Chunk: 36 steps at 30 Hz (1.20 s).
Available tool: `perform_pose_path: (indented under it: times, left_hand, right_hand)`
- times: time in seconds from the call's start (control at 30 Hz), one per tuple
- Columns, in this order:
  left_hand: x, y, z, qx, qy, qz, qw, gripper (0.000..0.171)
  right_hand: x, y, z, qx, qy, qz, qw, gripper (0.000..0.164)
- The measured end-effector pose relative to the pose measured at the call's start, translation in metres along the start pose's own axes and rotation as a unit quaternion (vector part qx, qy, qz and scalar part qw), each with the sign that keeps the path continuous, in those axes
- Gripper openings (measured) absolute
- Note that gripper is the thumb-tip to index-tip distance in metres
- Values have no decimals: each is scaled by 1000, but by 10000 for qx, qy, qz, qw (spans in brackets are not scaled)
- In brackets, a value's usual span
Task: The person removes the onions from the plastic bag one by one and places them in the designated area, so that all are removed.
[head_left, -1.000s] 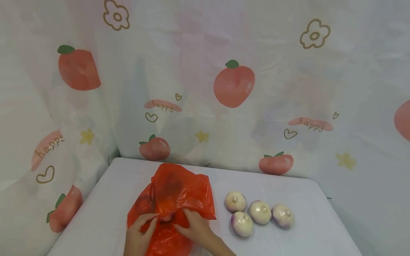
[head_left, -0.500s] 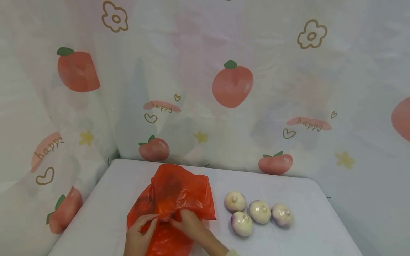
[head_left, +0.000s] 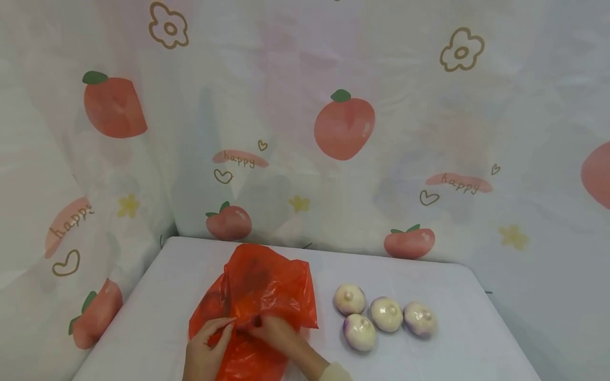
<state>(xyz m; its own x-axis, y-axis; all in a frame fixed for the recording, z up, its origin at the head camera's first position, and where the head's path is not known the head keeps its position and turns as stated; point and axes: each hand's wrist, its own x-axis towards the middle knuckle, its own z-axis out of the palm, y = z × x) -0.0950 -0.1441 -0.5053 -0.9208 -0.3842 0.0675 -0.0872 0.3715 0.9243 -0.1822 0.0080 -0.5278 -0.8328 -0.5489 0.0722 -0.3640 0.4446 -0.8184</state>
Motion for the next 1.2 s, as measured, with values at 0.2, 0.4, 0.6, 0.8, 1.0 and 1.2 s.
perform_pose_path:
  times: [0.2,0.4,0.6,0.8,1.0,1.2]
  left_hand:
    - [0,-3,2,-16,31,96,9999,14]
    - [1,-3,3,-6,47,130,9999,14]
    - [0,-3,2,-77,4,98,9999,15]
    - [0,-5,2,-19,75,168,9998,14]
    - [0,-6,2,-28,26,77,10000,15]
    - [0,-4,0,-94,-95,1,9999,16]
  right_hand:
    - [6,9,4,-233,247,-601,9976,51]
    - [10,13,4,-144,134,-570,9982,49]
    - [8,11,2,-98,51,-396,9992,49]
    - [1,6,-2,-282,-115,254,9992,37]
    - [-5,4,-8,-204,-101,524,9984,34]
    - [-9,3,-14,-36,-52,539,9985,43]
